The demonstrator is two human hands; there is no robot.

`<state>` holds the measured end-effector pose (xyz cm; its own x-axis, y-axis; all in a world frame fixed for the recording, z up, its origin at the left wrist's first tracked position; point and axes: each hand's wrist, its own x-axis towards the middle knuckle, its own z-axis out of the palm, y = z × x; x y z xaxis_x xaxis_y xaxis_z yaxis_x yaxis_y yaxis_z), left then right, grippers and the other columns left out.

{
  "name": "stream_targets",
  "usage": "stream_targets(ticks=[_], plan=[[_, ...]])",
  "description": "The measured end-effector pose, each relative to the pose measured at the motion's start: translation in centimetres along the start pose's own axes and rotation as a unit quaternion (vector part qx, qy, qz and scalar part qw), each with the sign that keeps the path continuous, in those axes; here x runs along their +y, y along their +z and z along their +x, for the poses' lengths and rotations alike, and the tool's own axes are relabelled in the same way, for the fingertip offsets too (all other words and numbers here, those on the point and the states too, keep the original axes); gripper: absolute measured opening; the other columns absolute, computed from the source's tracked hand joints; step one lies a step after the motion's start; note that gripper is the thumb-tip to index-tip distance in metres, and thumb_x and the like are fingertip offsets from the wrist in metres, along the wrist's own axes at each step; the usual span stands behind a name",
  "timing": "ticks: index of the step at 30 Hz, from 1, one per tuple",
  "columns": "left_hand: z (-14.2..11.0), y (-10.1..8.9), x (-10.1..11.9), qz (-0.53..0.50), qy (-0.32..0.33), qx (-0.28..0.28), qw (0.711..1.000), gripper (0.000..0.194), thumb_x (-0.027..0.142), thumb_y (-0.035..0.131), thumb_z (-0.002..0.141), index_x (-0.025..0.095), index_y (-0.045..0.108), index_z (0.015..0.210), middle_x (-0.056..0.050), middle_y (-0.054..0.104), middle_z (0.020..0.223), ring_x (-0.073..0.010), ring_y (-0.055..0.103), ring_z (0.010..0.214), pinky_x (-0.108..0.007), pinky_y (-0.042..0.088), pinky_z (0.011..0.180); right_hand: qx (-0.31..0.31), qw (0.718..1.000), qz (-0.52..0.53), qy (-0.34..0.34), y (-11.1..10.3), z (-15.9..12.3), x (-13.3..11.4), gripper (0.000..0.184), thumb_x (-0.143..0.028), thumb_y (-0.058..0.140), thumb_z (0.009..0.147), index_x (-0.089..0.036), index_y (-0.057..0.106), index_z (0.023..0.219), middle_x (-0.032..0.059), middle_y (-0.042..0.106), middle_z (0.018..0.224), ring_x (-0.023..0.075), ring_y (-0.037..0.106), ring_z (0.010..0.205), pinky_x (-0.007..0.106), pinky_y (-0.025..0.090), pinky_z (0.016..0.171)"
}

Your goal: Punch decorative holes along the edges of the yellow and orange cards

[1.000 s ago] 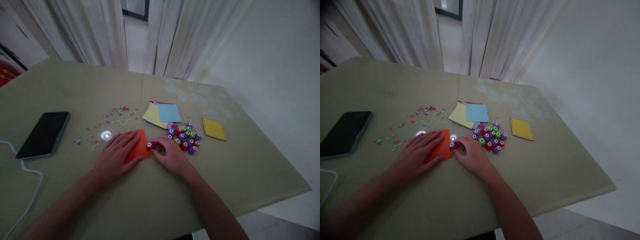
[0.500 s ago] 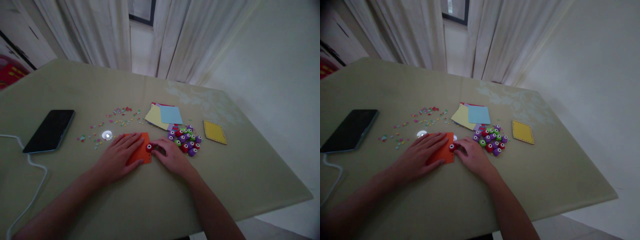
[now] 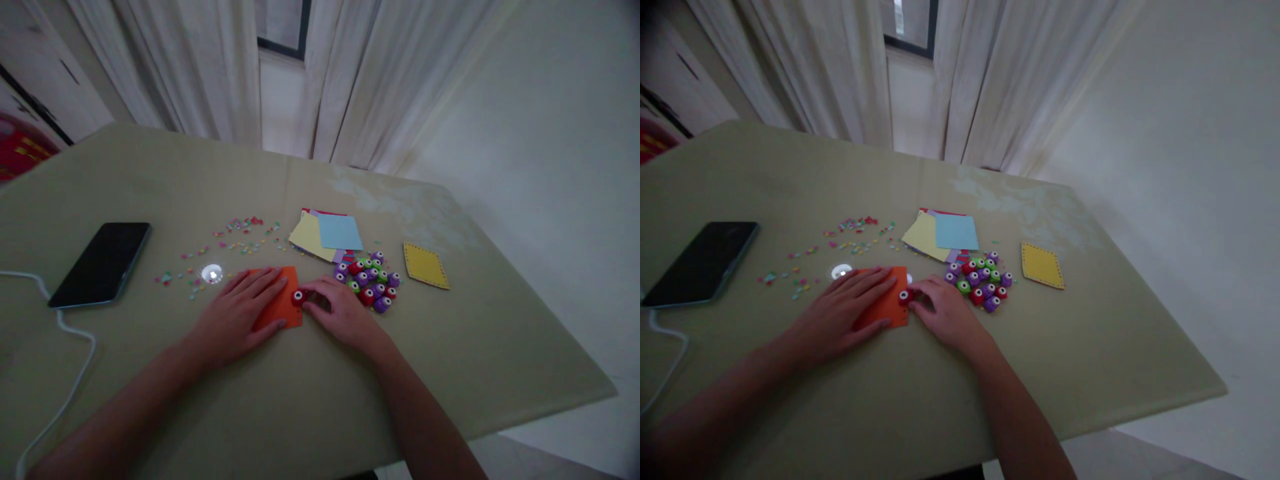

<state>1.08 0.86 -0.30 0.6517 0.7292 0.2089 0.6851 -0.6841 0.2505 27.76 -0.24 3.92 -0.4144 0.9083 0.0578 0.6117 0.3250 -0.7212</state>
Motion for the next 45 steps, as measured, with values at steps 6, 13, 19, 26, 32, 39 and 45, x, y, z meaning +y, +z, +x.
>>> stream_targets(ticks=[6, 13, 19, 26, 32, 39, 45], plan=[[0.0, 0.3, -0.2, 0.002, 0.001, -0.001, 1.000, 0.073, 0.066, 0.049, 0.107, 0.023, 0.047, 0.166, -0.009, 0.045, 0.172, -0.0310, 0.046, 0.156, -0.054, 0.031, 0.131, 0.000, 1.000, -0.013, 0.005, 0.0, 0.0, -0.2, 0.027, -0.013, 0.073, 0.100, -0.018, 0.077, 0.126, 0.0104, 0.077, 0.117, 0.0226, 0.072, 0.107, 0.038, 0.055, 0.099], [-0.1, 0.3, -0.2, -0.015, -0.006, -0.001, 1.000, 0.073, 0.066, 0.050, 0.107, 0.024, 0.045, 0.167, -0.009, 0.043, 0.173, -0.0314, 0.045, 0.157, -0.055, 0.029, 0.132, 0.007, 1.000, -0.011, 0.004, 0.1, 0.0, -0.3, 0.025, -0.015, 0.072, 0.100, -0.018, 0.077, 0.125, 0.0105, 0.078, 0.118, 0.0229, 0.072, 0.108, 0.039, 0.055, 0.100], [0.0, 0.3, -0.2, -0.035, -0.008, 0.000, 0.999, 0.073, 0.065, 0.053, 0.106, 0.026, 0.045, 0.167, -0.009, 0.044, 0.173, -0.0322, 0.045, 0.157, -0.056, 0.029, 0.132, 0.042, 0.999, 0.029, 0.014, 0.2, -0.2, -0.2, 0.022, -0.027, 0.077, 0.098, -0.019, 0.076, 0.119, 0.0083, 0.076, 0.112, 0.0206, 0.068, 0.098, 0.034, 0.053, 0.088], [0.0, 0.3, -0.1, -0.028, -0.019, -0.004, 0.999, 0.071, 0.066, 0.054, 0.105, 0.025, 0.052, 0.162, -0.010, 0.045, 0.172, -0.0331, 0.045, 0.157, -0.057, 0.030, 0.132, 0.150, 0.926, 0.346, 0.008, 1.7, 2.4, -0.5, 0.063, -0.063, 0.056, 0.105, -0.024, 0.040, 0.058, -0.0057, 0.033, 0.055, 0.0132, 0.029, 0.051, 0.031, 0.026, 0.053], [0.1, 0.4, 0.0, -0.033, -0.020, 0.001, 0.999, 0.072, 0.064, 0.056, 0.104, 0.024, 0.050, 0.163, -0.011, 0.046, 0.172, -0.0344, 0.045, 0.157, -0.059, 0.030, 0.131, 0.107, 0.910, 0.398, -0.031, 1.3, 5.0, -3.9, 0.069, -0.069, 0.055, 0.102, -0.025, 0.031, 0.054, -0.0069, 0.026, 0.052, 0.0107, 0.022, 0.047, 0.031, 0.021, 0.050], [0.1, 0.3, 0.1, -0.044, -0.015, -0.001, 0.999, 0.072, 0.064, 0.056, 0.104, 0.023, 0.050, 0.164, -0.012, 0.048, 0.170, -0.0347, 0.045, 0.157, -0.059, 0.029, 0.131, 0.091, 0.961, 0.261, 0.015, 3.7, 4.2, -3.5, 0.065, -0.064, 0.049, 0.107, -0.025, 0.036, 0.057, -0.0047, 0.032, 0.055, 0.0130, 0.028, 0.053, 0.032, 0.025, 0.054], [-0.1, 0.6, -0.1, -0.049, -0.019, 0.009, 0.999, 0.071, 0.065, 0.055, 0.105, 0.026, 0.050, 0.164, -0.010, 0.045, 0.172, -0.0336, 0.044, 0.157, -0.058, 0.028, 0.132, 0.165, 0.975, 0.144, -0.039, 1.6, 2.0, -2.2, 0.051, -0.052, 0.049, 0.111, -0.024, 0.049, 0.068, -0.0019, 0.048, 0.065, 0.0160, 0.043, 0.060, 0.032, 0.036, 0.061]])
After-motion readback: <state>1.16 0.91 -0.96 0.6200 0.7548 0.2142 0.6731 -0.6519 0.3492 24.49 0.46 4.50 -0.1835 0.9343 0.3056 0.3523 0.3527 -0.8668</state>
